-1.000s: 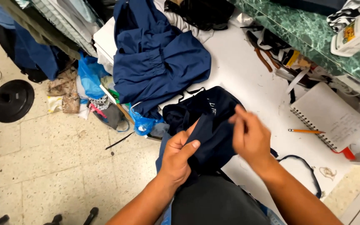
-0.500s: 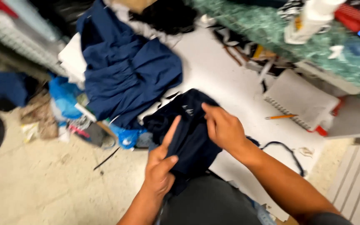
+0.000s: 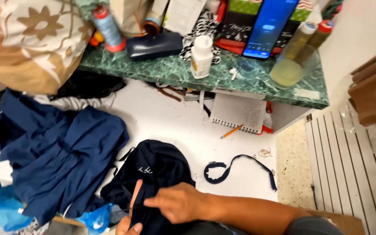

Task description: Inspecting a blue garment and using a small tool to remove loose threads or labels.

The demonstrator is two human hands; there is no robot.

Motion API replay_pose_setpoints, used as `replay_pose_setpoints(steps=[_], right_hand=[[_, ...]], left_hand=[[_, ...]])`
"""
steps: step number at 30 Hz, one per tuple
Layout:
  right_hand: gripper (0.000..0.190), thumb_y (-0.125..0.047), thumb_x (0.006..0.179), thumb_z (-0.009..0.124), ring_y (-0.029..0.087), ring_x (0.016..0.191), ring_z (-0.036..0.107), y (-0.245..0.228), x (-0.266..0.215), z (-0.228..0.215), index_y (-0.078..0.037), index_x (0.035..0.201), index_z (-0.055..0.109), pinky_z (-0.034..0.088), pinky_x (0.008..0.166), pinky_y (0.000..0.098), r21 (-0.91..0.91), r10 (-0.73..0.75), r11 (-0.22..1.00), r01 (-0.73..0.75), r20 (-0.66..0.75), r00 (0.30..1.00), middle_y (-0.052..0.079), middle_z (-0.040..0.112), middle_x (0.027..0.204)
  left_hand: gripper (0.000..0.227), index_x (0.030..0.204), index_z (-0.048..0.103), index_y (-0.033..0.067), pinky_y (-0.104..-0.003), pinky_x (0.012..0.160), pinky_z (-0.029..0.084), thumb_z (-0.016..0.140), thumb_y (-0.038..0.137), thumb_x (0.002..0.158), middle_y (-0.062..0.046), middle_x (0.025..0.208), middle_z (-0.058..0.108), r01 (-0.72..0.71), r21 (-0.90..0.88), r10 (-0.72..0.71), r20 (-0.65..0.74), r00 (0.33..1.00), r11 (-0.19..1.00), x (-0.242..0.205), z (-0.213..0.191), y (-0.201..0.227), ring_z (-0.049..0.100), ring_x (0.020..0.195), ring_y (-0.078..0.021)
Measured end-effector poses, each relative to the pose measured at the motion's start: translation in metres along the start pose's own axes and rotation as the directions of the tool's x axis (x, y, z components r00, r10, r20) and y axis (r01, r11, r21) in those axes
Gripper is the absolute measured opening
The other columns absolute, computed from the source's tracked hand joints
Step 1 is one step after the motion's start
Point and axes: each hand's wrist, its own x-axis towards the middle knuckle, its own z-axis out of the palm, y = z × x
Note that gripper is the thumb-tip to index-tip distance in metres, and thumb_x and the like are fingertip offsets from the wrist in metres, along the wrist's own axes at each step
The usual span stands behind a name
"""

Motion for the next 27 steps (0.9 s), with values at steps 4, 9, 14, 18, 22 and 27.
replay_pose_setpoints(steps=[4,9,14,18,22,27], right_hand=[[0.035,-0.02,0.1,0.048,0.022,0.069,0.07,0.039,0.022,-0.026,-0.02,0.133,0.06,0.054,0.072,0.0364,0.041,0.556,0.83,-0.556,0.016,0.831,-0.002,0.074,0.086],[0.027,-0.015,0.099,0.055,0.012,0.068,0.069,0.012,0.029,-0.056,-0.01,0.124,0.065,0.055,0.069,0.0254,0.204,0.506,0.843,-0.497,0.009,0.862,-0.002,0.075,0.081],[0.023,-0.015,0.1,0.057,0.008,0.073,0.069,0.009,-0.001,-0.037,-0.01,0.118,0.071,0.055,0.071,0.0246,0.336,0.558,0.742,-0.581,0.172,0.812,-0.003,0.074,0.078],[0.016,-0.02,0.099,0.061,0.014,0.073,0.07,0.034,-0.019,-0.04,-0.012,0.11,0.071,0.053,0.07,0.0292,0.155,0.517,0.835,-0.527,0.107,0.85,0.002,0.075,0.085],[0.015,-0.007,0.09,0.061,0.028,0.087,0.066,0.128,-0.05,-0.039,-0.011,0.1,0.071,0.049,0.086,0.037,-0.122,0.555,0.816,-0.565,-0.108,0.825,0.009,0.067,0.095],[0.033,-0.029,0.095,0.06,0.028,0.093,0.068,0.118,-0.039,-0.059,-0.009,0.117,0.075,0.051,0.092,0.0377,-0.283,0.692,0.67,-0.686,-0.098,0.716,0.006,0.071,0.103]], left_hand=[[0.101,0.163,0.01,0.0121,-0.029,0.07,0.008,0.072,0.019,0.083,-0.002,0.09,0.03,0.186,-0.036,-0.175,0.195,0.965,0.982,0.015,-0.03,-0.01,0.026,0.08,-0.0095],[0.052,0.135,0.045,-0.0014,-0.028,0.11,0.027,0.071,0.006,0.091,-0.014,0.14,0.051,0.275,-0.099,-0.285,-0.103,0.953,0.956,0.002,0.01,0.019,0.047,0.131,-0.0172],[0.032,0.117,0.071,-0.0116,-0.035,0.098,0.046,0.066,0.001,0.088,-0.028,0.107,0.074,0.527,-0.265,-0.583,-0.491,0.647,0.807,-0.022,0.019,-0.013,0.067,0.105,-0.0319],[0.009,0.092,0.08,0.0002,-0.027,0.063,0.038,0.078,0.007,0.086,-0.005,0.074,0.061,0.595,0.017,-0.541,-0.397,0.741,0.803,-0.02,0.036,0.009,0.052,0.067,-0.0127],[0.033,0.116,0.076,0.0052,-0.027,0.091,0.051,0.078,0.012,0.084,-0.013,0.104,0.079,0.562,0.078,-0.508,-0.339,0.792,0.823,-0.004,0.052,0.004,0.07,0.1,-0.0164],[0.047,0.067,0.041,0.0182,-0.031,0.059,0.032,0.08,0.033,0.09,0.005,0.063,0.035,0.491,0.507,-0.374,-0.321,0.87,0.708,-0.007,0.069,0.016,0.035,0.062,-0.008]])
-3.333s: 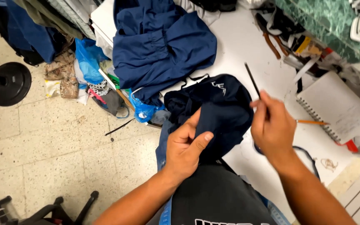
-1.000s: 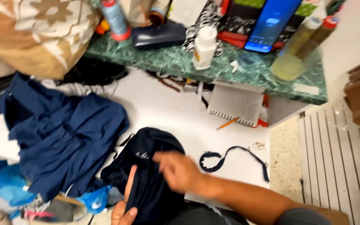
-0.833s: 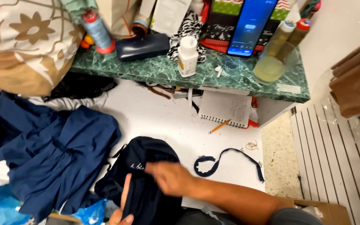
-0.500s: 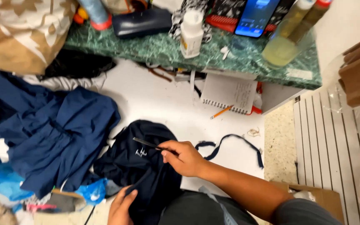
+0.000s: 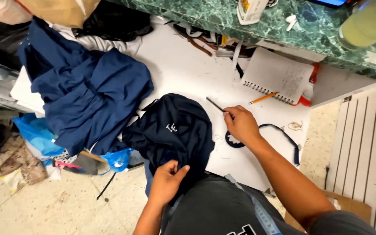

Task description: Inspecting a blue garment and using a small tool to remove loose threads or labels.

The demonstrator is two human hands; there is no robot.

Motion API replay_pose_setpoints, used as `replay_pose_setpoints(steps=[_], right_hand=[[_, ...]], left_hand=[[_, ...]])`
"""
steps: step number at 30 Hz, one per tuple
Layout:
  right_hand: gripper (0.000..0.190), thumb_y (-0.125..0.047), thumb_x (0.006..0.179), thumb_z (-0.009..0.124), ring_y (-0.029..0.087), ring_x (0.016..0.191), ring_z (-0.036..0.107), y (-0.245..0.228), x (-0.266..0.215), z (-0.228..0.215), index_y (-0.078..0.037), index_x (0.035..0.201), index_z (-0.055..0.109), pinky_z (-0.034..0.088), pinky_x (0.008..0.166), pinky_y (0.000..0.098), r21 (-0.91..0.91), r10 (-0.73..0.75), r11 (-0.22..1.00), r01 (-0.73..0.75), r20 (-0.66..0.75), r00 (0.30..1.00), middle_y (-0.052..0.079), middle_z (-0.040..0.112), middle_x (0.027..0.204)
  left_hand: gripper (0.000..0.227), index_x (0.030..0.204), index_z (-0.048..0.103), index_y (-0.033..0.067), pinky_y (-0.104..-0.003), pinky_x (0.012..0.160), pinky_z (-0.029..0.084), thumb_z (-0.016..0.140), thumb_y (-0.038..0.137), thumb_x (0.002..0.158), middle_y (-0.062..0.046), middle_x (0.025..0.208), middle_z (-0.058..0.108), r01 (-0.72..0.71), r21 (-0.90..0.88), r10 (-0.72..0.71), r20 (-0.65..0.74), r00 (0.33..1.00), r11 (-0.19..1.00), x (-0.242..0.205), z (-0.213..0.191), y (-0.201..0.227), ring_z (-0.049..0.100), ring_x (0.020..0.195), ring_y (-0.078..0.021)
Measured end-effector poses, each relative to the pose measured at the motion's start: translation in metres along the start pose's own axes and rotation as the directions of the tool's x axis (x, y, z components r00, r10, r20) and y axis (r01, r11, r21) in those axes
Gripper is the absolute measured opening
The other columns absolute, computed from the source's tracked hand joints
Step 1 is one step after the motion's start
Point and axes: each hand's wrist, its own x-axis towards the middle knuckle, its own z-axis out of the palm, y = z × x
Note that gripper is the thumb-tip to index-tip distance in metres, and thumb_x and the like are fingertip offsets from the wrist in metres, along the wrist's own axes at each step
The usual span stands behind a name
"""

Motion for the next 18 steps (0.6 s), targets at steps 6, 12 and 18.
replay_pose_setpoints(steps=[6,12,18], right_hand=[[0.031,-0.008,0.09,0.076,0.026,0.092,0.059,-0.048,0.005,-0.133,-0.002,0.117,0.064,0.051,0.084,0.0384,-0.033,-0.178,0.973,0.227,-0.735,0.655,0.013,0.063,0.111],[0.099,-0.017,0.091,0.101,0.029,0.131,0.052,-0.022,0.049,-0.227,-0.015,0.155,0.025,0.047,0.108,0.0422,-0.002,-0.032,0.998,0.069,-0.896,0.443,0.014,0.041,0.146],[0.11,-0.032,0.085,0.103,0.031,0.119,0.069,-0.039,0.074,-0.243,-0.017,0.155,0.019,0.053,0.093,0.0445,0.132,0.205,0.976,-0.174,-0.832,0.515,0.011,0.068,0.137]], left_hand=[[0.013,0.089,0.072,0.0058,-0.029,0.069,0.052,0.08,0.015,0.084,-0.005,0.077,0.072,-0.015,-0.33,-0.058,-0.21,0.976,0.944,-0.001,0.001,-0.01,0.06,0.074,-0.0106],[0.011,0.093,0.072,0.0066,-0.017,0.062,0.039,0.077,0.015,0.089,0.004,0.065,0.055,-0.224,-0.347,0.041,-0.464,0.885,0.911,0.018,-0.016,-0.039,0.046,0.065,-0.0028],[0.013,0.083,0.075,0.0076,-0.016,0.06,0.041,0.084,0.015,0.076,0.005,0.069,0.061,-0.417,-0.117,0.293,-0.546,0.785,0.901,0.05,-0.002,-0.064,0.053,0.065,-0.0032]])
